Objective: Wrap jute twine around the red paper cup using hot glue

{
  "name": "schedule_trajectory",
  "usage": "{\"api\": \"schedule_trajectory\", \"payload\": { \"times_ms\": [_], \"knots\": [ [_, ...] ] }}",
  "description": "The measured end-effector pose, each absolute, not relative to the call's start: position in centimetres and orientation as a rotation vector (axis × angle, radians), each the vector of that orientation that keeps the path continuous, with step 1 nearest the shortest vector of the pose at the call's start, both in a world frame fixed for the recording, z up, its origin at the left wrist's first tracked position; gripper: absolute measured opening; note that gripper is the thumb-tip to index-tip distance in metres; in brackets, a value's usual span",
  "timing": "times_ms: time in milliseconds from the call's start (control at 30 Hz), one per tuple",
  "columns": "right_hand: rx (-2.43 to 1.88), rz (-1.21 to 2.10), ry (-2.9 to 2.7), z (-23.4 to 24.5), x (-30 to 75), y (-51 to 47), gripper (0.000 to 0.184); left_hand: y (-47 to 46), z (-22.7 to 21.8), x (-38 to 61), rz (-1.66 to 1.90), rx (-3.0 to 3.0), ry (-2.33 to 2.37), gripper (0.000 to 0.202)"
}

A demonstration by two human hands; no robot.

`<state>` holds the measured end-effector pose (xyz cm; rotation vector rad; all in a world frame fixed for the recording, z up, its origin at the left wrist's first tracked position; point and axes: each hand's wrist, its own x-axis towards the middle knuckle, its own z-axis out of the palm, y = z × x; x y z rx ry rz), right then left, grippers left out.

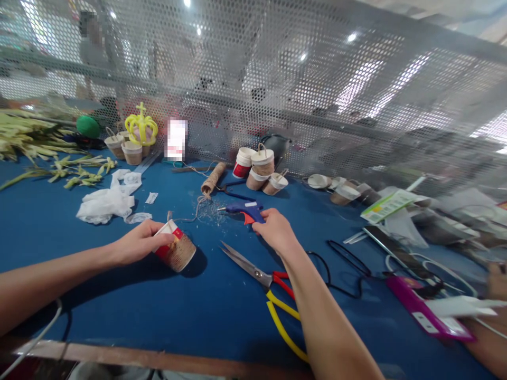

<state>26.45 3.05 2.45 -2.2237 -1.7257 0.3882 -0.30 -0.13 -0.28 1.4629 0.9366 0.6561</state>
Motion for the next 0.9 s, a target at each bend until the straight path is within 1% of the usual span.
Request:
{"api": "schedule_trajectory", "payload": {
  "times_ms": [67, 100, 167, 200, 233, 400, 533, 700, 767, 900],
  "knots": [
    [-2.093, 0.485, -1.665, 3.6, 25.8, 2.0, 0.029, -0.1, -0.2, -0.4, 0.657, 1.478, 0.927, 0.021],
    [-2.008, 0.577, -1.644, 4.2, 25.5, 1.4, 0.025, -0.1, -0.2, -0.4, 0.666, 1.493, 0.929, 0.023],
    [-1.778, 0.886, -1.529, 5.3, 24.6, 0.1, 0.019, 0.0, -0.2, -0.5, 0.690, 1.539, 0.955, 0.025],
    [-1.723, 0.951, -1.534, 5.6, 24.1, -0.5, 0.021, 0.0, -0.2, -0.6, 0.699, 1.567, 0.979, 0.026],
    [-1.683, 0.972, -1.555, 5.9, 23.6, -1.2, 0.023, 0.1, -0.2, -0.6, 0.705, 1.590, 1.001, 0.026],
    [-1.617, 1.041, -1.725, 5.4, 21.3, -3.5, 0.024, 0.3, -0.1, -0.7, 0.693, 1.590, 1.032, 0.025],
    [-1.659, 1.071, -1.821, 4.5, 20.7, -4.3, 0.021, 0.4, -0.1, -0.7, 0.680, 1.584, 1.055, 0.025],
    [-1.684, 1.104, -1.807, 4.1, 20.5, -4.8, 0.024, 0.6, -0.3, -0.7, 0.673, 1.592, 1.055, 0.026],
    [-1.701, 1.093, -1.797, 4.2, 20.3, -5.1, 0.026, 0.6, -0.4, -0.6, 0.680, 1.583, 1.051, 0.026],
    [-1.734, 0.967, -1.749, 4.3, 19.7, -5.5, 0.026, 0.5, -0.3, -0.5, 0.677, 1.557, 1.051, 0.026]
  ]
}}
